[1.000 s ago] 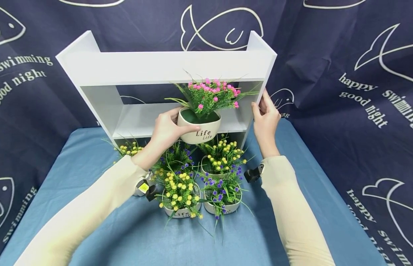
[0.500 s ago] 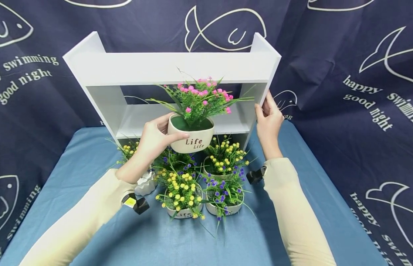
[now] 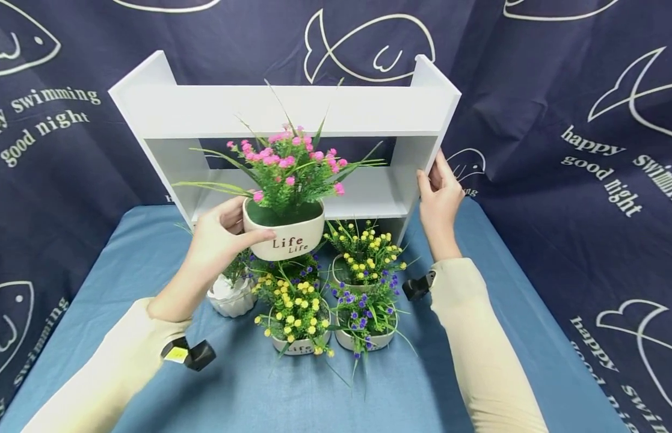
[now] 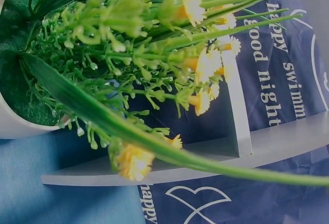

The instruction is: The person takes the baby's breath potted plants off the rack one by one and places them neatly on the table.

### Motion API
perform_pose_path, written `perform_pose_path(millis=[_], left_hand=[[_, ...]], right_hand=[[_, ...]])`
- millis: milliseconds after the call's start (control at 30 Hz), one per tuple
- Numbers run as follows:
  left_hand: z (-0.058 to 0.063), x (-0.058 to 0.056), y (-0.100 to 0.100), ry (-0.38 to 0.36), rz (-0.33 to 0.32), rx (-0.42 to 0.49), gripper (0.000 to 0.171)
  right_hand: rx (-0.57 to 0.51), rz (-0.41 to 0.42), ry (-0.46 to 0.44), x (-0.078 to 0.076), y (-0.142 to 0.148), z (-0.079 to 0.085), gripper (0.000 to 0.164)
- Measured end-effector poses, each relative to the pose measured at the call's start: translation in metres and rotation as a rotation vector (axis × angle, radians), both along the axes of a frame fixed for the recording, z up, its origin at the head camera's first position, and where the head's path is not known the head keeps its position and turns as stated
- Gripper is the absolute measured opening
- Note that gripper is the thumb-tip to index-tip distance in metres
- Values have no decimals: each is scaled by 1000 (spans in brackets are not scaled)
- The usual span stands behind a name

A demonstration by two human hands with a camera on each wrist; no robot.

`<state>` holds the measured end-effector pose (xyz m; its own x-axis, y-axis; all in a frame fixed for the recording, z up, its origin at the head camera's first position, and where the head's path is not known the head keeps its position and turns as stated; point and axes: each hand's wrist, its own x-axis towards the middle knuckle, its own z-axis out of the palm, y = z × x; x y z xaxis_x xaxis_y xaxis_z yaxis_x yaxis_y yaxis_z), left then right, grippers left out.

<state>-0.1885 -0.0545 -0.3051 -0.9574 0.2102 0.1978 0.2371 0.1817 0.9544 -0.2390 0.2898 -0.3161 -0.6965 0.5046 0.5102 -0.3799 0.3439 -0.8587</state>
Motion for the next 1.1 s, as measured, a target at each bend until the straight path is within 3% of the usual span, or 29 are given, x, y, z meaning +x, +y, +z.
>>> perform_pose_path(millis=[200, 267, 467, 767, 967, 1100], left_hand=[[-9, 10, -21, 22, 69, -27, 68], [-11, 13, -28, 10, 97, -58, 59], [-13, 23, -48, -28, 150, -145, 63], [-25, 35, -78, -34, 171, -134, 84], [-35, 43, -98, -58, 224, -175, 86], [-47, 49, -112, -19, 251, -208, 79]], right_hand=[[15, -7, 1, 0, 1, 0, 55], [25, -14, -6, 0, 1, 0, 55], [45, -31, -23, 1, 3, -1, 55], [31, -19, -21, 1, 2, -1, 55], [39, -21, -29, 1, 1, 0, 55], [33, -23, -35, 2, 3, 0, 55]])
